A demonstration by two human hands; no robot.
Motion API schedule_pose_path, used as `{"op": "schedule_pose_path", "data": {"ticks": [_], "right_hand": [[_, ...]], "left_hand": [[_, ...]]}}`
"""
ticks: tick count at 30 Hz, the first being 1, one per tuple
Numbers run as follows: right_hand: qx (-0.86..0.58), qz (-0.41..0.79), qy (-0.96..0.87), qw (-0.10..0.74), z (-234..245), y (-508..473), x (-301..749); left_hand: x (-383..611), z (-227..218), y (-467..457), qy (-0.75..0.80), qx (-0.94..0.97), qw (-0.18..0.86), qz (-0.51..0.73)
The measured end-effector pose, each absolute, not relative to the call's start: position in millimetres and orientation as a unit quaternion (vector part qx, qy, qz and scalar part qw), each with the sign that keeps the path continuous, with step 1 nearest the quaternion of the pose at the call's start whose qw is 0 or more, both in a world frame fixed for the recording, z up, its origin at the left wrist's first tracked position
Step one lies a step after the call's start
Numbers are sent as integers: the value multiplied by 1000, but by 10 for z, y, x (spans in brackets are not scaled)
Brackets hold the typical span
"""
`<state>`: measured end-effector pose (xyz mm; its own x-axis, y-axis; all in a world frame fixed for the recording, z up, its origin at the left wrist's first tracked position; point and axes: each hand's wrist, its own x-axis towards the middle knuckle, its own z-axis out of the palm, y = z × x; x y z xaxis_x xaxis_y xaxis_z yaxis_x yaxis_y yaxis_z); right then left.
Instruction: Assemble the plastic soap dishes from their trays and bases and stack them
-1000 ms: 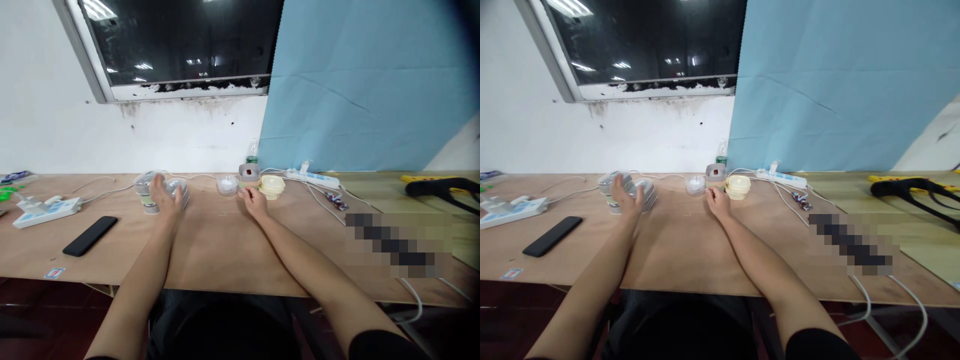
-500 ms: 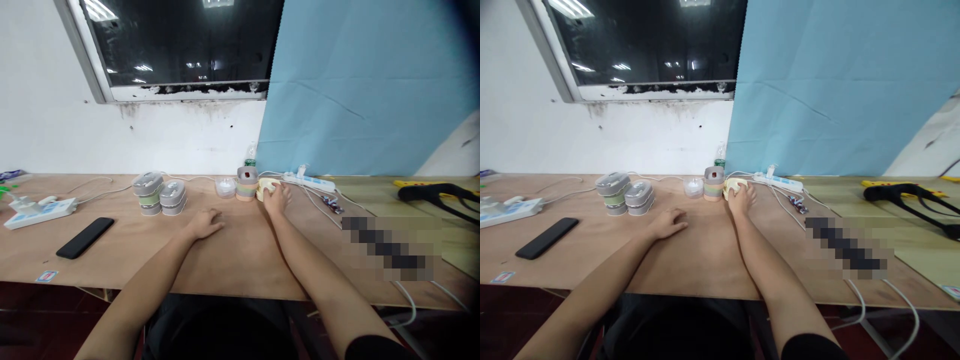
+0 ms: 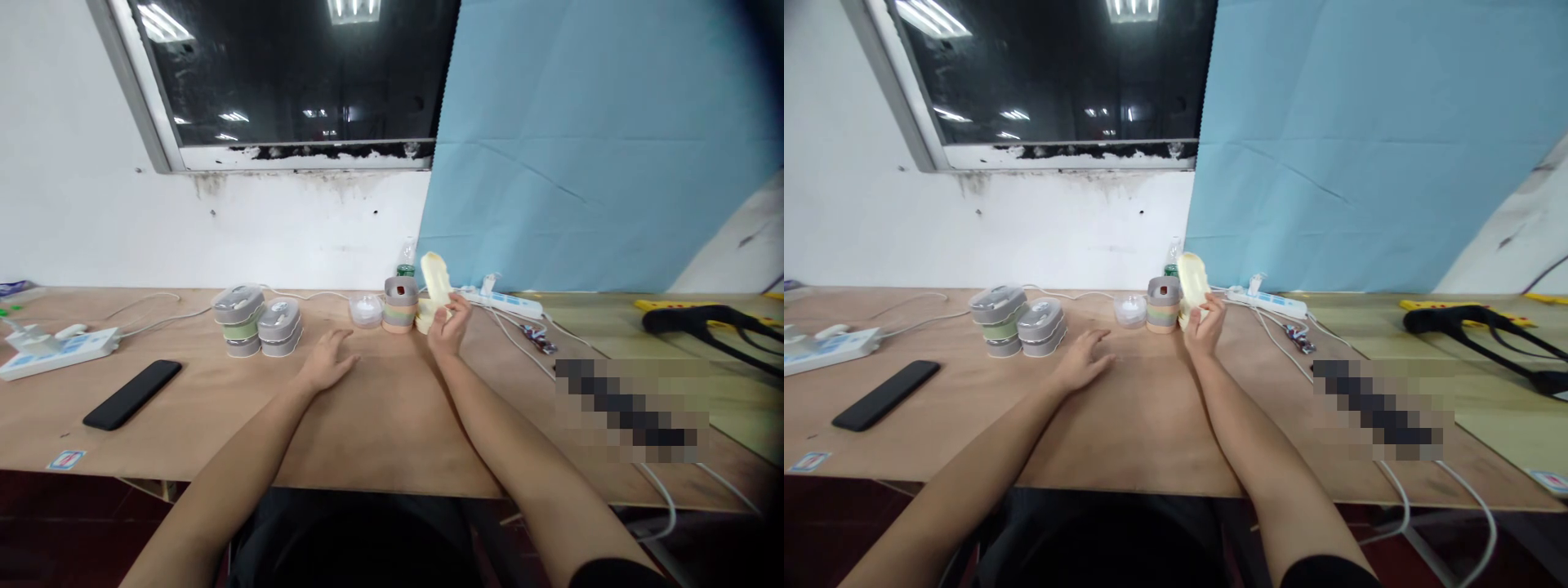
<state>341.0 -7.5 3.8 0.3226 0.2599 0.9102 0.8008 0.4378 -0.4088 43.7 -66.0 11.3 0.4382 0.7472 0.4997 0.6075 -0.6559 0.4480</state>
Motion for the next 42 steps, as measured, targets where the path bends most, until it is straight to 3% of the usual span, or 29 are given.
{"op": "schedule_pose_path", "data": {"ticks": [7, 12, 17, 19, 25, 30, 36, 42], "right_hand": [[-445, -9, -740, 505, -24, -493, 2640], [-514, 67, -734, 438, 18, -542, 2446], [-527, 65, -811, 245, 6, -356, 2688], [-527, 59, -808, 259, -5, -315, 2737], [-517, -156, -697, 472, 115, -272, 2840], [-560, -259, -658, 432, 145, -172, 3134], [-579, -226, -675, 398, 29, -63, 3245], [-567, -196, -670, 437, 19, -94, 3164]], "left_hand": [[335, 84, -546, 467, 745, 160, 449], [239, 52, -473, 516, 739, 152, 406], [314, -62, -426, 595, 741, 86, 300], [339, -92, -403, 601, 736, 89, 299], [283, -91, -344, 554, 732, 143, 370], [297, -59, -401, 521, 759, 160, 356], [370, 0, -528, 462, 812, 177, 311], [401, 72, -608, 458, 823, 186, 282]]}}
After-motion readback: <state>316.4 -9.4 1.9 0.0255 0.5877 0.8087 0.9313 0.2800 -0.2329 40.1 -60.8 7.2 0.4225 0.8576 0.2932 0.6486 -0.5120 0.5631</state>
